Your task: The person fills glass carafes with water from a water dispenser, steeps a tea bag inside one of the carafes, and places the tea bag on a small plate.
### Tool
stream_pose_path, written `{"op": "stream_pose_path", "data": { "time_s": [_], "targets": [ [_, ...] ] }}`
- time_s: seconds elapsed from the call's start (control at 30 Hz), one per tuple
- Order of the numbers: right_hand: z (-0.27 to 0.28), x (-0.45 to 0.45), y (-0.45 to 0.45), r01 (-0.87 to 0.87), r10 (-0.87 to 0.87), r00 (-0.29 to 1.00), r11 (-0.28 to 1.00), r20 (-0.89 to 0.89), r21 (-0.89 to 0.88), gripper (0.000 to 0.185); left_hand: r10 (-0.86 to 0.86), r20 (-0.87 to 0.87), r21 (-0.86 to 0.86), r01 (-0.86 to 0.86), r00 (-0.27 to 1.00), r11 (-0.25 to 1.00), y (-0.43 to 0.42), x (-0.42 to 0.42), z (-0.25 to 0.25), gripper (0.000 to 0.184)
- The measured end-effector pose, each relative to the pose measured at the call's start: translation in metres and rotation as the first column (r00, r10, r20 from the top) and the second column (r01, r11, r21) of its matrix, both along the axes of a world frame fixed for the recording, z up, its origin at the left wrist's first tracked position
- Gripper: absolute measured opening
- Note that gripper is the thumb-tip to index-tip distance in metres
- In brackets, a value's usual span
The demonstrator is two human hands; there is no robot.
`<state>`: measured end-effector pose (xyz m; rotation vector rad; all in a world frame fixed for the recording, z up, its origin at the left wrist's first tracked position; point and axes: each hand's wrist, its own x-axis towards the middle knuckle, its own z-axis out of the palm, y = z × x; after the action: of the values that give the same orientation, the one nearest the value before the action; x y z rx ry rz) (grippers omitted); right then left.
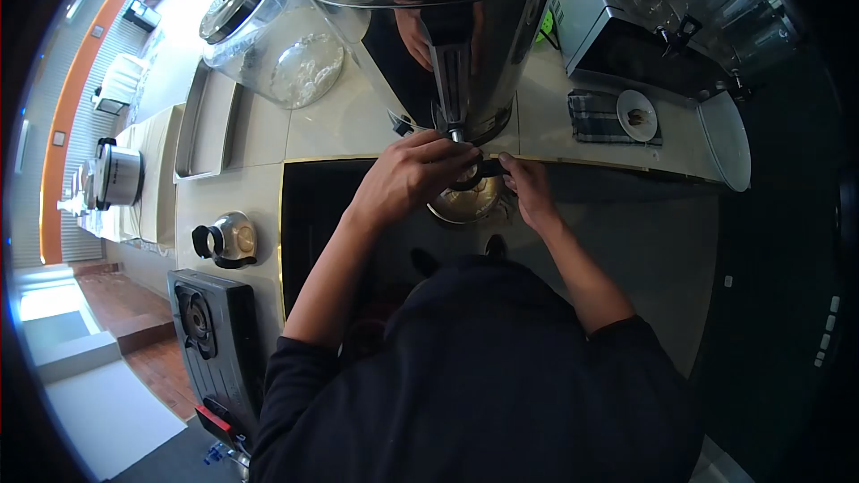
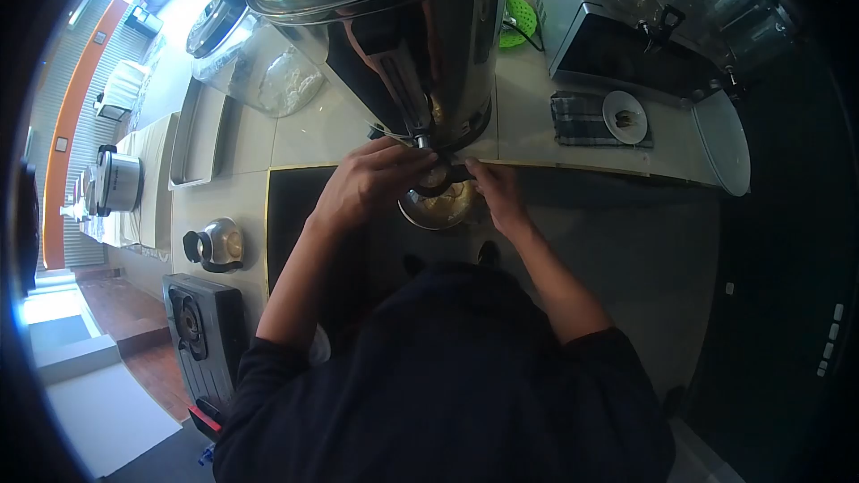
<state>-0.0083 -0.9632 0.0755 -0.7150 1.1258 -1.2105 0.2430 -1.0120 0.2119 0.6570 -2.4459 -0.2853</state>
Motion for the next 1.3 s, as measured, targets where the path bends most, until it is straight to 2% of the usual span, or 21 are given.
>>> {"op": "stream_pose_path", "data": {
  "time_s": [0.37,0.63,0.93,1.03,1.3],
  "targets": [
    [-0.024,-0.007,-0.002,-0.035,0.035,0.999,0.999,0.001,-0.023,0.018,-0.005,-0.015,-0.001,0.005,1.0,1.0,-0.001,0.001,-0.001,0.046],
    [-0.015,-0.006,-0.002,-0.045,0.047,0.998,0.998,0.045,-0.041,0.016,0.003,-0.019,0.037,-0.003,1.0,0.999,0.0,0.001,0.0,0.047],
    [0.004,0.003,0.0,0.016,-0.015,0.999,1.0,0.035,-0.008,0.015,0.0,-0.023,0.043,0.001,1.0,0.999,0.0,0.001,-0.001,0.047],
    [0.001,0.0,-0.001,-0.025,0.026,0.999,0.998,0.026,-0.052,0.017,-0.003,-0.026,0.045,0.004,1.0,0.999,0.001,0.0,0.0,0.047],
    [0.003,0.0,0.0,-0.03,0.031,0.999,0.999,0.024,-0.035,0.02,-0.002,-0.021,0.038,0.003,1.0,0.999,0.0,0.001,-0.001,0.047]
  ]
}}
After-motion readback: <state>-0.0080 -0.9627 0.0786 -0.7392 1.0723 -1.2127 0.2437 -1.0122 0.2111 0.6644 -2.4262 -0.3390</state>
